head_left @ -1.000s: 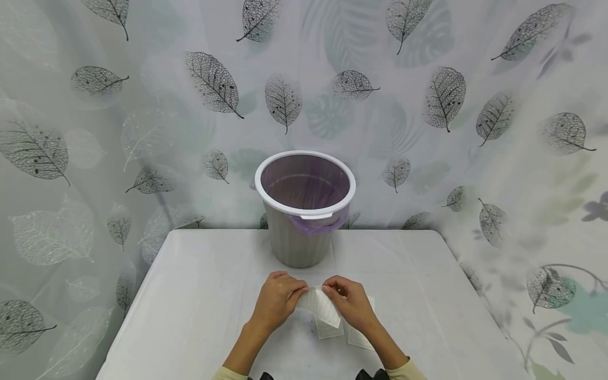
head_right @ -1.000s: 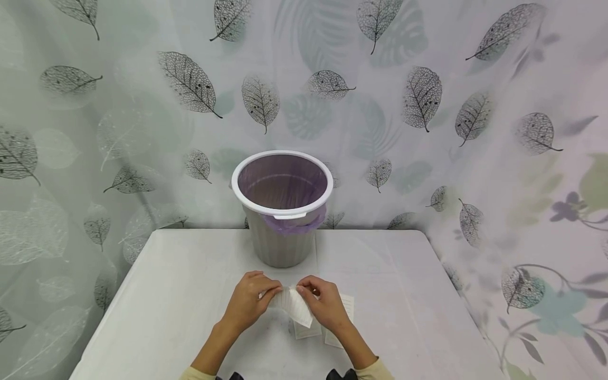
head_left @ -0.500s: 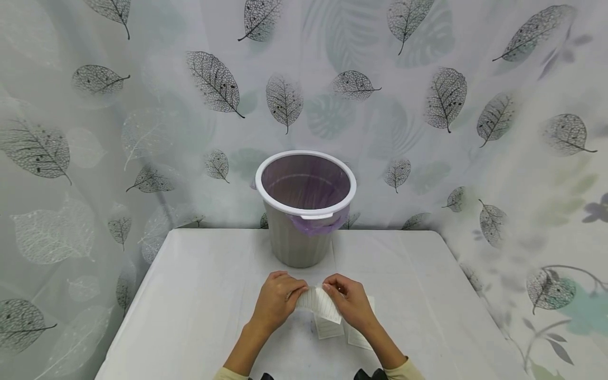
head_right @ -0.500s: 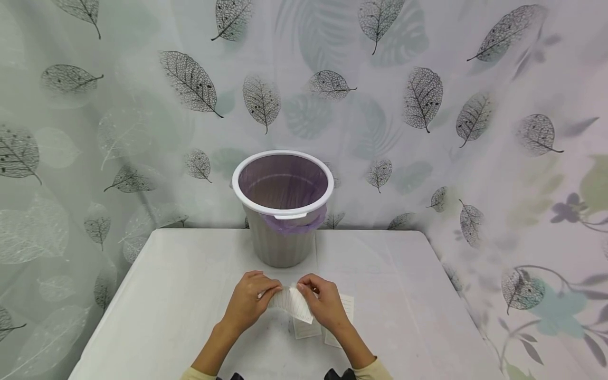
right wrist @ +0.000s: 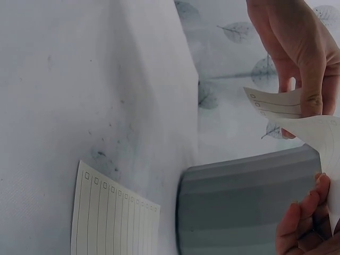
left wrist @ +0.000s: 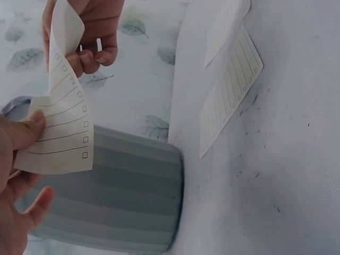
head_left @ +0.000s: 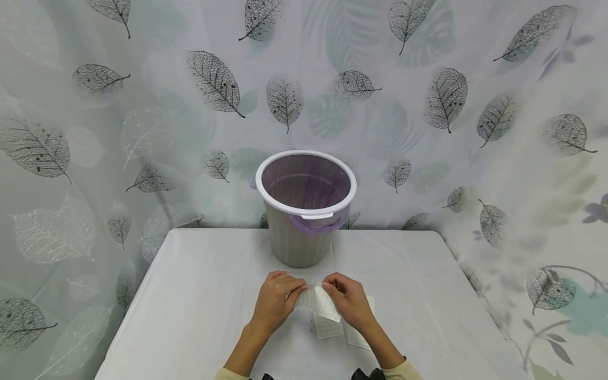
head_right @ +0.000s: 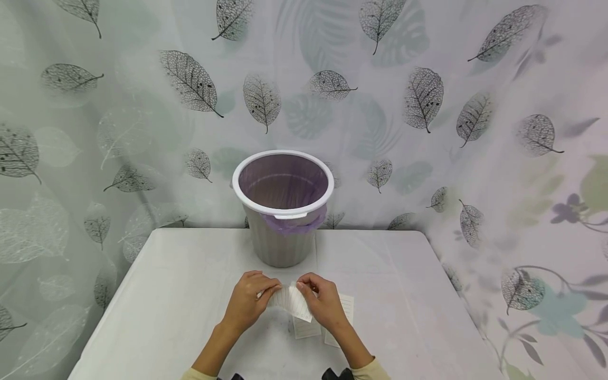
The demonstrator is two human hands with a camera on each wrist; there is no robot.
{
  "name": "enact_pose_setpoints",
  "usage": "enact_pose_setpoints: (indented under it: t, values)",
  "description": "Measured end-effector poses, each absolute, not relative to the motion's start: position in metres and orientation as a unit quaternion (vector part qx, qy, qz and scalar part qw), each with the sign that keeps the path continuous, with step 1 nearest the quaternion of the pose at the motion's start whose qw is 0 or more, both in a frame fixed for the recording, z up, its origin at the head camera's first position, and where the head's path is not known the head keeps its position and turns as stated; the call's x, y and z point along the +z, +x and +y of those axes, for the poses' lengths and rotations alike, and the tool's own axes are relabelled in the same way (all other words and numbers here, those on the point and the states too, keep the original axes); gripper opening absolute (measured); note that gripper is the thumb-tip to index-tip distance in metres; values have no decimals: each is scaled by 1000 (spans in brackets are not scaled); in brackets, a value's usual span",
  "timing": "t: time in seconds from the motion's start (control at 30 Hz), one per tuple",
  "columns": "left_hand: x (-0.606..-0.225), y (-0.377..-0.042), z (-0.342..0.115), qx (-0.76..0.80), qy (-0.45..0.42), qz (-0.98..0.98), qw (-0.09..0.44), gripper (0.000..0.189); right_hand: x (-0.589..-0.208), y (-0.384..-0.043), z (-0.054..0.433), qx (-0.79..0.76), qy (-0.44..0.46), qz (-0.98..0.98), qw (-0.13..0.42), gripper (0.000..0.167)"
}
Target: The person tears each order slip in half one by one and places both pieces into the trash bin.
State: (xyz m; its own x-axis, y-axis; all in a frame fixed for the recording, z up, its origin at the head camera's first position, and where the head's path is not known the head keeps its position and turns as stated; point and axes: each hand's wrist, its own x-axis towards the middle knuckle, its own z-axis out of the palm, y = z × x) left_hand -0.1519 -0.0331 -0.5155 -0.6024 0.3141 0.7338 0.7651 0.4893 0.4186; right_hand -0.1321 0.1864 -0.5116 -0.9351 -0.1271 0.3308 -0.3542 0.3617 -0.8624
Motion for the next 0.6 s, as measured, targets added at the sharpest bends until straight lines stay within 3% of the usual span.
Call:
enact_pose_setpoints:
  t: [0.6]
  values:
    - [-516, -153, -33, -386, -333, -803, 310, 11, -507, -131, 184, 552, 142, -815, 107, 8]
